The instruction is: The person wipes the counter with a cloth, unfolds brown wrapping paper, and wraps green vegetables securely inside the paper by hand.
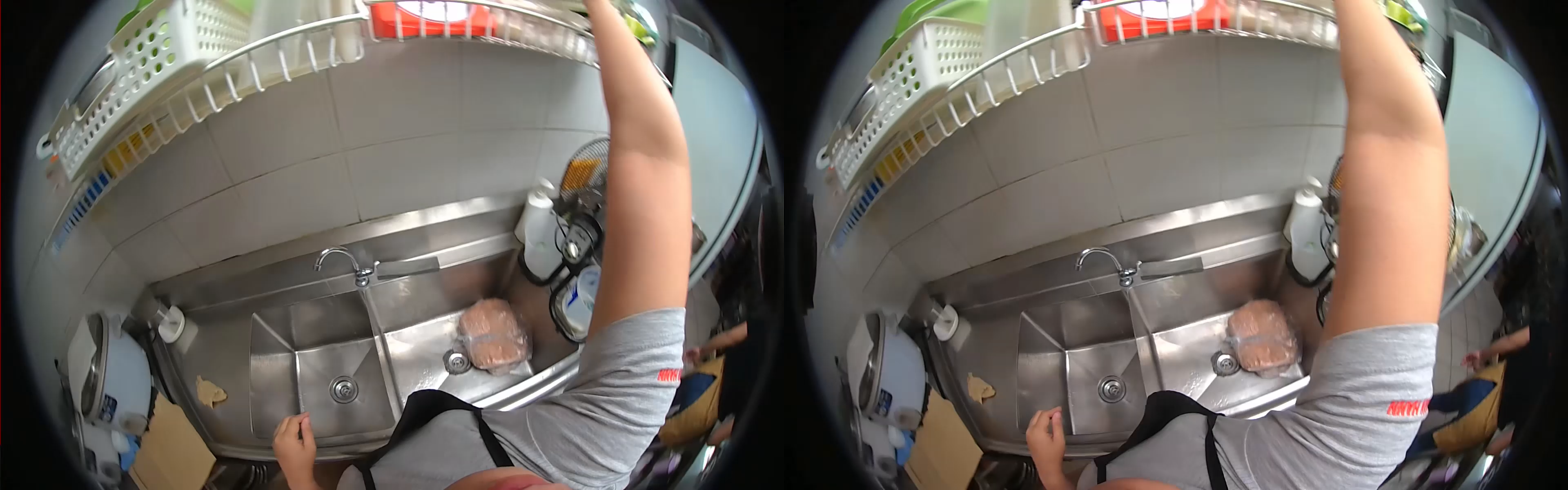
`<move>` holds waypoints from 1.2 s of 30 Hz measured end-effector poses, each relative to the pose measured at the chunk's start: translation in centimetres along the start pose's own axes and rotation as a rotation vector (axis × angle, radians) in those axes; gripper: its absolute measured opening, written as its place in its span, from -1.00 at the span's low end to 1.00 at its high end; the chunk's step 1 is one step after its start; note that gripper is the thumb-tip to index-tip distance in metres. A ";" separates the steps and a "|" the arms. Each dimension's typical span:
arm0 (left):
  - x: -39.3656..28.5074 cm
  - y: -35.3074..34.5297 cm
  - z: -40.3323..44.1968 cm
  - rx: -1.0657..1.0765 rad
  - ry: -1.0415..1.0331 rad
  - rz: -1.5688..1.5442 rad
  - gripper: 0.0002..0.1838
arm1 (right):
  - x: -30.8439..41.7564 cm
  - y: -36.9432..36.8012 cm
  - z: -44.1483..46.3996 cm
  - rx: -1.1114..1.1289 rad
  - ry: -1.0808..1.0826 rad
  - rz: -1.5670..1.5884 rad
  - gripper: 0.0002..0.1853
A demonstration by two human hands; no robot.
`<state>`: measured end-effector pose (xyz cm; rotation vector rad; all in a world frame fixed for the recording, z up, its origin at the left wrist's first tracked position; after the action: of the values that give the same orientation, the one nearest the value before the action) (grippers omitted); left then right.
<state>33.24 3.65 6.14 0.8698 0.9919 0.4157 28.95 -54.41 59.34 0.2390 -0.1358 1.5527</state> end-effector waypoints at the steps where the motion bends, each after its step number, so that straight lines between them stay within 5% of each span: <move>1: 0.0 -0.1 -0.3 -0.028 0.022 0.009 -0.89 | -0.1 -0.3 0.7 -0.023 0.017 0.000 -0.68; 14: -6.9 1.9 -0.9 -0.012 0.113 0.183 -0.91 | 0.6 0.8 4.3 -0.341 0.127 0.004 -0.67; 22: -9.6 2.3 0.2 0.018 0.002 0.179 -0.92 | 6.4 8.2 4.2 -0.499 0.315 0.066 -0.65; 26: -9.0 2.8 1.3 0.023 -0.098 0.193 -0.92 | 8.8 14.9 3.5 -0.460 0.692 -0.026 -0.59; 31: -13.8 3.1 4.8 0.024 -0.407 0.040 -0.92 | 11.2 18.8 -1.8 -0.355 0.657 -0.041 -0.59; 36: -18.5 1.4 6.8 0.252 -0.816 -0.393 -0.91 | 11.5 20.4 -9.7 -0.223 0.568 -0.045 -0.59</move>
<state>29.79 -10.71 19.22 0.9250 0.4291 -0.3960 8.17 -40.93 54.05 -0.3733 0.1427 1.4913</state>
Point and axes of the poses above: each hand's wrist, its own z-axis towards the middle knuckle, its own y-axis out of the back of the hand, x = y × z, the point moved 5 cm from there along z, towards the middle knuckle, and after that the axes turned 15 degrees about x, right-handed, at the moved point
